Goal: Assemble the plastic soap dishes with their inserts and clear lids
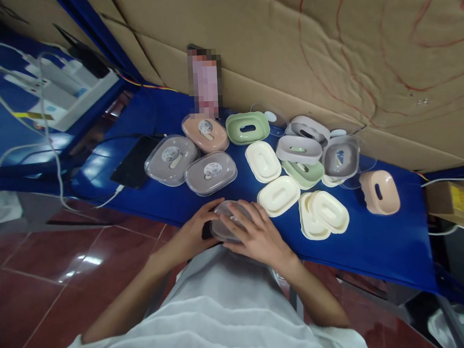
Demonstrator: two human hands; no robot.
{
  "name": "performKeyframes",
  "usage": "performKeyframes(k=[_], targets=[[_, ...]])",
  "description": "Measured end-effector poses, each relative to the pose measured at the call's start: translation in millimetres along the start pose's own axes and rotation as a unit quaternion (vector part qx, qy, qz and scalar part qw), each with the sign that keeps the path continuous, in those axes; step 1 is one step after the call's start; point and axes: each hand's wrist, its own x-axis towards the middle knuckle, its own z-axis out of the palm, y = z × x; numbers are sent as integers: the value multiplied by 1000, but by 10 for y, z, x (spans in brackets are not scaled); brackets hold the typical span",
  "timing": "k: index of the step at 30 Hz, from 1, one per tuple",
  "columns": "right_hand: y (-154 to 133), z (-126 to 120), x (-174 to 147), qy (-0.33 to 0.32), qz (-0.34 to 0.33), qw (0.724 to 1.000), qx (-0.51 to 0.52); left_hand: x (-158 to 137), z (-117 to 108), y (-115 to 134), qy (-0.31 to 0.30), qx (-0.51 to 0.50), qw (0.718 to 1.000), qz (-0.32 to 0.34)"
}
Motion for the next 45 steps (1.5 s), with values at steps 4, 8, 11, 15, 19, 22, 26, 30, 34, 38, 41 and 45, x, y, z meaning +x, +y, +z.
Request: performKeyframes(k=[4, 8, 11, 15, 19, 22, 26, 30, 34, 38, 41, 45], targets=[[40, 12, 15, 23, 7, 1000, -2, 4, 3, 16, 9, -1, 1000, -4], [8, 34, -16, 13, 15, 1000, 2, 18, -7, 44, 14, -1, 1000, 1], [-14, 73, -35, 32, 20, 999, 7, 22, -6, 43, 17, 5, 1000, 4], [-13, 152, -68, 59, 14, 998, -18, 11, 11, 5, 15, 9, 1000, 15], [-6, 220, -109, 92, -7, 995, -50, 0, 18, -17, 5, 13, 1000, 28], [2, 263, -122, 113, -16, 991, -68, -2, 13, -13, 6, 2, 1000, 31], [4, 297, -141, 113, -18, 991, -72, -4, 16, -19, 18, -26, 999, 32], [-36, 286, -236, 116, 51, 991, -39, -11, 46, -52, 36, -29, 998, 37], [-74, 252, -342, 84, 89, 992, 18, -9, 52, -68, 35, -22, 999, 26], [-63, 199, -359, 63, 83, 993, 49, 7, 28, -59, 34, -18, 999, 30], [-39, 168, -344, 61, 81, 993, 61, 19, 21, -34, 31, -8, 999, 30], [-16, 180, -339, 69, 81, 991, 79, 36, 23, 16, 25, 24, 999, 27]])
